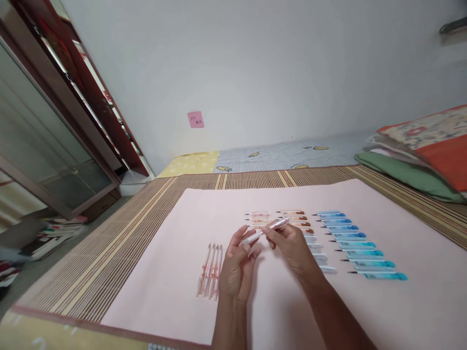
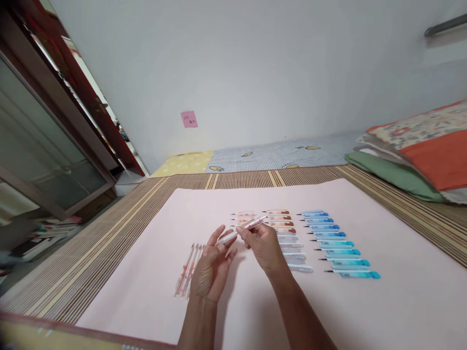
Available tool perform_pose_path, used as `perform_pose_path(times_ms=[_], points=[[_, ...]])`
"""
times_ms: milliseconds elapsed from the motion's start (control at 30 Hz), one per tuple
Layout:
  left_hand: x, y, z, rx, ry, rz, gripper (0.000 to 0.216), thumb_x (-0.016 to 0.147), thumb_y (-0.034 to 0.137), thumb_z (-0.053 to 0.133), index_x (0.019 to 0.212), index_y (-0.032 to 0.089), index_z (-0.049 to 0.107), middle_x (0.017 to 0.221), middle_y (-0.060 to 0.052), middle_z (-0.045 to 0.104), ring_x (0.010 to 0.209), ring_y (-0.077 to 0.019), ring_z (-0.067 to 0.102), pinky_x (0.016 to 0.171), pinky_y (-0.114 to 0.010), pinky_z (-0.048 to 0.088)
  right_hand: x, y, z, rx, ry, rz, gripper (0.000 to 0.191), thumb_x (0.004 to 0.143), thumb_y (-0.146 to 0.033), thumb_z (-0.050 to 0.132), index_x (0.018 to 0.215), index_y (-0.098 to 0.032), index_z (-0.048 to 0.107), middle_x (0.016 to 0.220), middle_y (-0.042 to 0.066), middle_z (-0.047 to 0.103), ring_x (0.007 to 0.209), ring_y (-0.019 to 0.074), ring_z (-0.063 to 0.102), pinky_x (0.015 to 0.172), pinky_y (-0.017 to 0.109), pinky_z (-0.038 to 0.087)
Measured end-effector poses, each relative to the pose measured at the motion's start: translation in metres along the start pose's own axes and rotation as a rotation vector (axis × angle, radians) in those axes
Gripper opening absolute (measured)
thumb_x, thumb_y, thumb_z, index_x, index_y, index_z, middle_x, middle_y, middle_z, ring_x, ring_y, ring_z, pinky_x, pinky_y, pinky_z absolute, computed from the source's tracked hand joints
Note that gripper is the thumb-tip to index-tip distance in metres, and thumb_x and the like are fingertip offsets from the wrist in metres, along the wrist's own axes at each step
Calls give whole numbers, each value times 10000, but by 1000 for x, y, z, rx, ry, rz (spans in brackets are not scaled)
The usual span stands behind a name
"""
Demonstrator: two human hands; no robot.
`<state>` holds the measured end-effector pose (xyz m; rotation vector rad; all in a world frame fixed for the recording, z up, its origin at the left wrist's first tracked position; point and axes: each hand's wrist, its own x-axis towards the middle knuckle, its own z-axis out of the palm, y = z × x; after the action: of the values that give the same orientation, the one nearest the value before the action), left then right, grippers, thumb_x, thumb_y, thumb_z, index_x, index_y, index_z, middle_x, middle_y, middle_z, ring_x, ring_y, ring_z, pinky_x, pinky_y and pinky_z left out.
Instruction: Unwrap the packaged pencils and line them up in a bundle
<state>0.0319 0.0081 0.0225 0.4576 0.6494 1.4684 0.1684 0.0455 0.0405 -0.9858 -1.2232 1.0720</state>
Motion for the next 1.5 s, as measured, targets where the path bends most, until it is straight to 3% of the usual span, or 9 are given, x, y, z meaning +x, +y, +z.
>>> perform_pose_path(times_ms=[100,267,467,633,733,867,1000,1267,1500], points=[[-1,-4,-1,23,10,-57,322,766,401,761,952,143,715,940,-97,701,928,-212,663,753,-289,516,0,-1,1,1,-25,-10,376,742,-489,735,586,-184,579,550,-21,511,540,121,479,530,253,406],[0,-5,-2,61,-44,-68,292,687,296,827,886,133,688,823,-52,676,771,-170,664,710,-267,507,1,8,-1,1,20,-12,349,742,-493,737,666,-173,619,550,-28,512,519,118,461,503,249,383],[4,-6,-2,22,107,-22,320,697,391,829,755,141,638,701,-16,632,650,-115,614,650,-231,496,0,12,-1,-19,-35,-15,335,737,-477,753,707,-164,639,600,-18,539,551,116,461,507,241,379],[-1,1,2,79,14,65,394,587,159,869,937,170,689,990,-67,695,943,-179,654,765,-244,505,1,7,-2,-28,43,56,431,675,-538,772,558,-183,556,493,-29,487,488,113,436,488,254,363],[-4,3,6,49,-13,67,494,644,249,852,1103,203,673,1220,-111,650,1091,-233,624,847,-300,506,2,5,-2,-7,46,54,452,680,-542,765,523,-188,531,484,-26,485,489,114,444,500,256,372],[-1,-2,3,88,60,-12,431,761,538,732,908,134,696,910,-109,691,875,-211,659,753,-302,509,0,7,-1,-8,28,62,420,683,-527,769,570,-182,558,506,-32,487,499,113,441,497,254,360],[3,-7,-3,235,29,58,300,715,395,811,726,145,647,715,-24,633,698,-137,606,755,-278,486,1,12,-3,-30,49,75,419,665,-522,793,594,-180,562,497,-41,479,487,103,409,479,249,328],[-1,-3,2,313,-21,166,527,679,282,833,1169,221,651,1148,-107,676,1041,-229,641,858,-298,483,2,10,-2,58,71,111,449,668,-545,789,577,-194,525,474,-47,483,457,98,409,478,250,346],[0,-12,1,365,-46,97,371,835,504,661,739,146,656,668,-49,631,690,-168,601,738,-290,465,1,11,-1,-25,59,76,415,673,-518,788,589,-182,560,471,-46,468,463,96,391,461,245,311]])
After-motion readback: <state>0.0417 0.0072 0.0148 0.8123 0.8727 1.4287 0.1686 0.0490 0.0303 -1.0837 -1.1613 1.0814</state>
